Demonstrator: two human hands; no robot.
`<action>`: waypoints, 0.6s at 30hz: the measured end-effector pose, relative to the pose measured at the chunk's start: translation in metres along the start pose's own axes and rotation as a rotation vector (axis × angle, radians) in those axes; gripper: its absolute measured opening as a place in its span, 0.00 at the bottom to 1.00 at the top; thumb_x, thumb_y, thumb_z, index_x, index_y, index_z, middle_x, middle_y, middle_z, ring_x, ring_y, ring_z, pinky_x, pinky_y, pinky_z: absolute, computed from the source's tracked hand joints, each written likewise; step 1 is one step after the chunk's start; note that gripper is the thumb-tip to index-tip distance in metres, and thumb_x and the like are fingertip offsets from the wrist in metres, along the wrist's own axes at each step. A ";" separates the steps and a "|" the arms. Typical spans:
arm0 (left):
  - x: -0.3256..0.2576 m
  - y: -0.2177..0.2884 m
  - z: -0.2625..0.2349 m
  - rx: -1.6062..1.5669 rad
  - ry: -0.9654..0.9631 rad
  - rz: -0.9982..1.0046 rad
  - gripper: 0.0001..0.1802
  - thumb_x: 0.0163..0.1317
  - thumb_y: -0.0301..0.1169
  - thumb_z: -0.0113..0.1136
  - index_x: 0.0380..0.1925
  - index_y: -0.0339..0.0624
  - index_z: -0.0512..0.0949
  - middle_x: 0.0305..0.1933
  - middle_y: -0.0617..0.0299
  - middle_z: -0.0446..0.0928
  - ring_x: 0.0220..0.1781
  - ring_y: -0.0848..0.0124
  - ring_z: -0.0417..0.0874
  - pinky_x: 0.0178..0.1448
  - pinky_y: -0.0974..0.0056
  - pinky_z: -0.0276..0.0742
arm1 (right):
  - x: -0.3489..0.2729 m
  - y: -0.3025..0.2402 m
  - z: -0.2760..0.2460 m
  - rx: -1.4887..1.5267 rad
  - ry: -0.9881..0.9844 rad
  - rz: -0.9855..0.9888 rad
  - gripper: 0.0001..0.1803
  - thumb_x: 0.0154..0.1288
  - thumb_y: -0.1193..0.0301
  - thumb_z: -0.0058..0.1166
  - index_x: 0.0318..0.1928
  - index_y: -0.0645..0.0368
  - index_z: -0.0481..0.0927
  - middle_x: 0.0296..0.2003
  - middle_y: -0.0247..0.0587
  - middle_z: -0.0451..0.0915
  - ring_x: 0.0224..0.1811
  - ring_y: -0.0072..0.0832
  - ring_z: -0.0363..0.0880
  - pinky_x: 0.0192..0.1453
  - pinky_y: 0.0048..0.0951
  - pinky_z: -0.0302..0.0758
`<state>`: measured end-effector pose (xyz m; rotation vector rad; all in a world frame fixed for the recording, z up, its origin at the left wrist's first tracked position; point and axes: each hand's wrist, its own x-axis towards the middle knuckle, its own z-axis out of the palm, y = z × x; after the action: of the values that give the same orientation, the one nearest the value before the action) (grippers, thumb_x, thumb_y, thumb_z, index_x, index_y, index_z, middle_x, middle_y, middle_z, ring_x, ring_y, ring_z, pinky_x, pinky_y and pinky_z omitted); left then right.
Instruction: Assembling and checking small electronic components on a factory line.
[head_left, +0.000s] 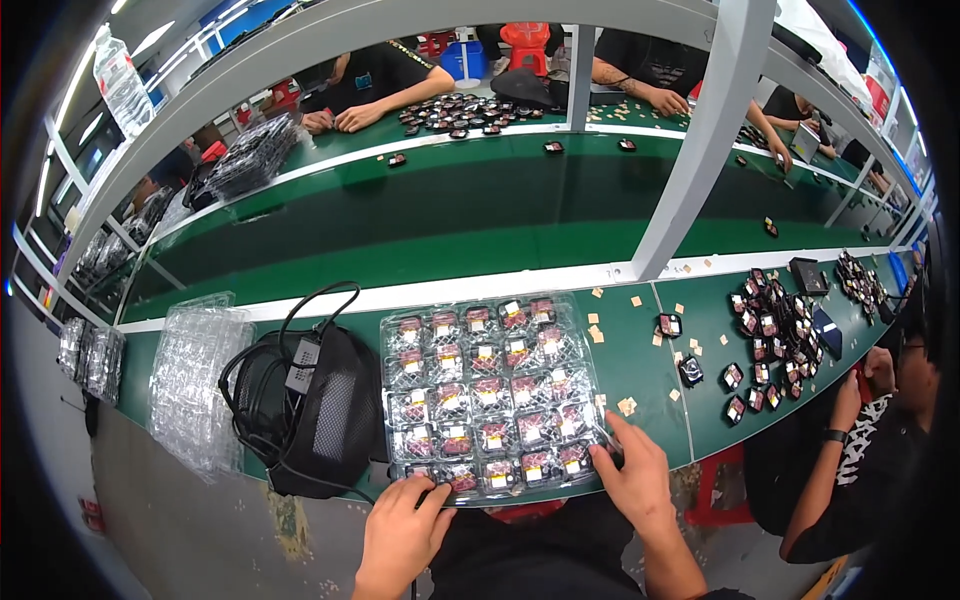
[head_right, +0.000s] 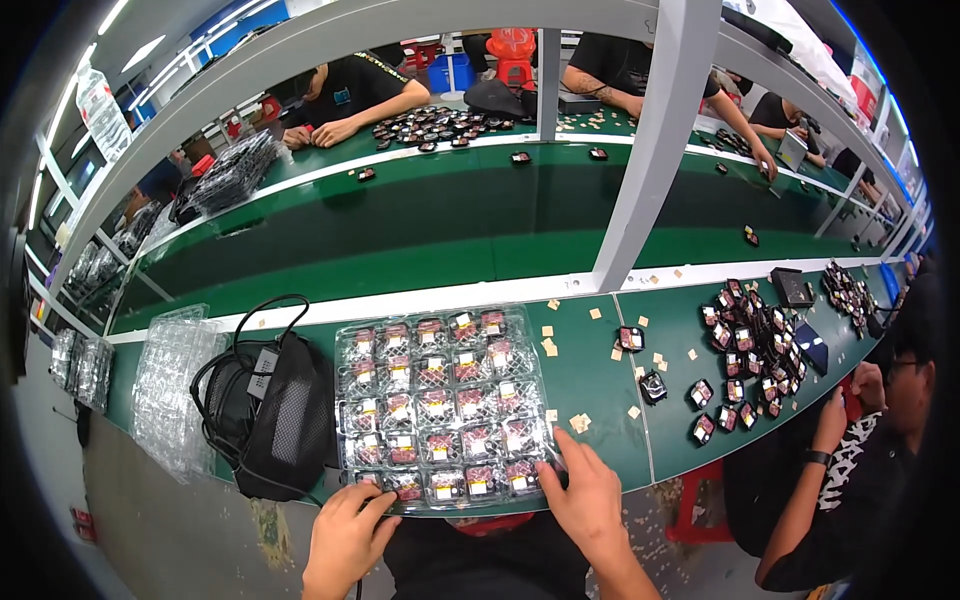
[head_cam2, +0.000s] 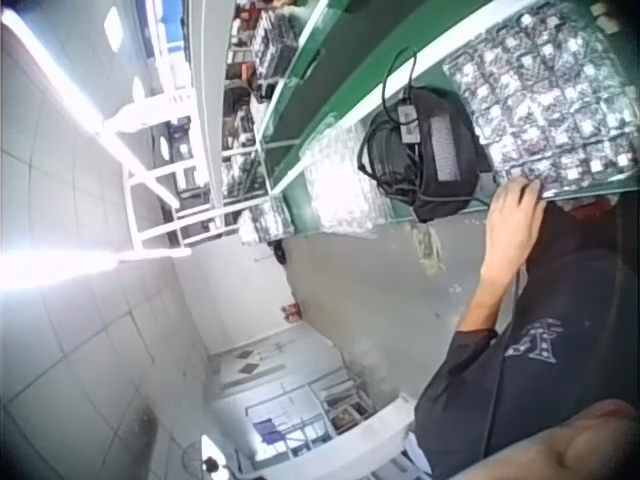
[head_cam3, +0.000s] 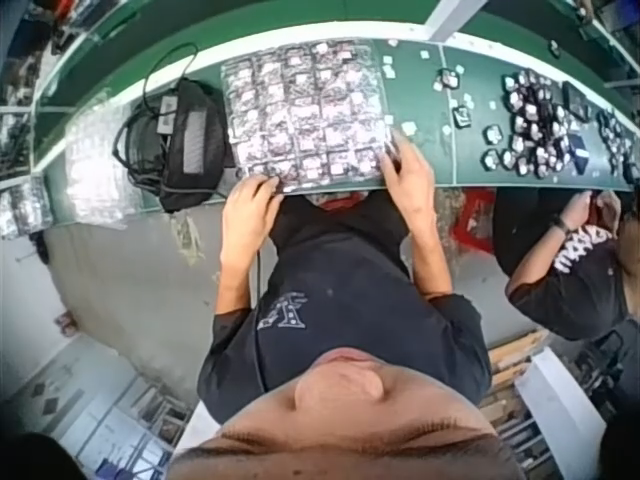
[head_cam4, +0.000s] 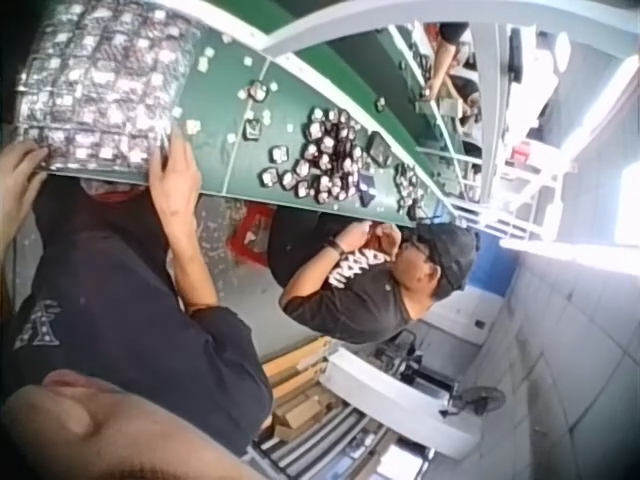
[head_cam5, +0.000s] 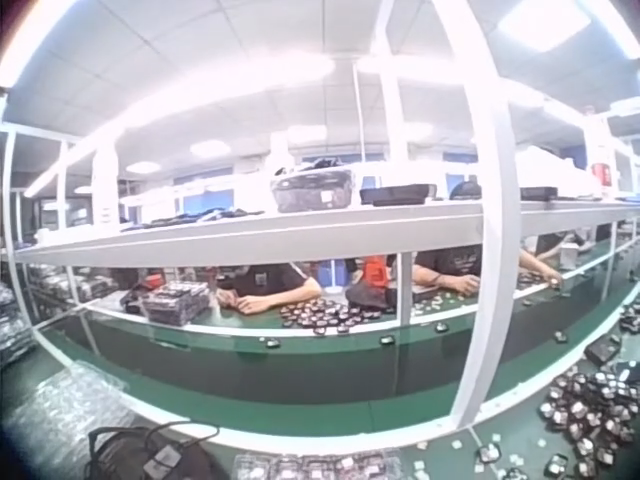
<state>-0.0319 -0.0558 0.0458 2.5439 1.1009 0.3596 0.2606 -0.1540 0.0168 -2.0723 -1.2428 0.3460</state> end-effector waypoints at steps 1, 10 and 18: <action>0.002 0.000 0.001 0.002 0.022 0.004 0.20 0.55 0.31 0.75 0.49 0.42 0.84 0.47 0.56 0.80 0.52 0.52 0.84 0.57 0.51 0.80 | 0.003 0.000 0.001 0.003 0.004 -0.012 0.27 0.65 0.67 0.67 0.62 0.62 0.79 0.39 0.51 0.83 0.37 0.50 0.84 0.41 0.45 0.80; 0.008 0.000 -0.005 -0.085 -0.009 0.171 0.20 0.57 0.32 0.74 0.50 0.44 0.84 0.49 0.57 0.82 0.54 0.54 0.84 0.58 0.52 0.80 | 0.020 0.017 -0.001 0.038 0.128 -0.059 0.21 0.67 0.73 0.65 0.58 0.65 0.81 0.39 0.53 0.84 0.37 0.49 0.85 0.41 0.43 0.79; 0.021 0.007 -0.011 -0.072 -0.040 0.257 0.22 0.59 0.35 0.73 0.54 0.48 0.84 0.62 0.57 0.79 0.71 0.51 0.75 0.76 0.38 0.63 | 0.067 0.033 -0.024 -0.141 0.213 -0.232 0.17 0.66 0.77 0.63 0.55 0.55 0.85 0.45 0.44 0.86 0.43 0.47 0.87 0.45 0.40 0.82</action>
<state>-0.0171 -0.0424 0.0604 2.6195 0.7338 0.4030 0.3295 -0.1174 0.0196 -1.9929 -1.3898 -0.0682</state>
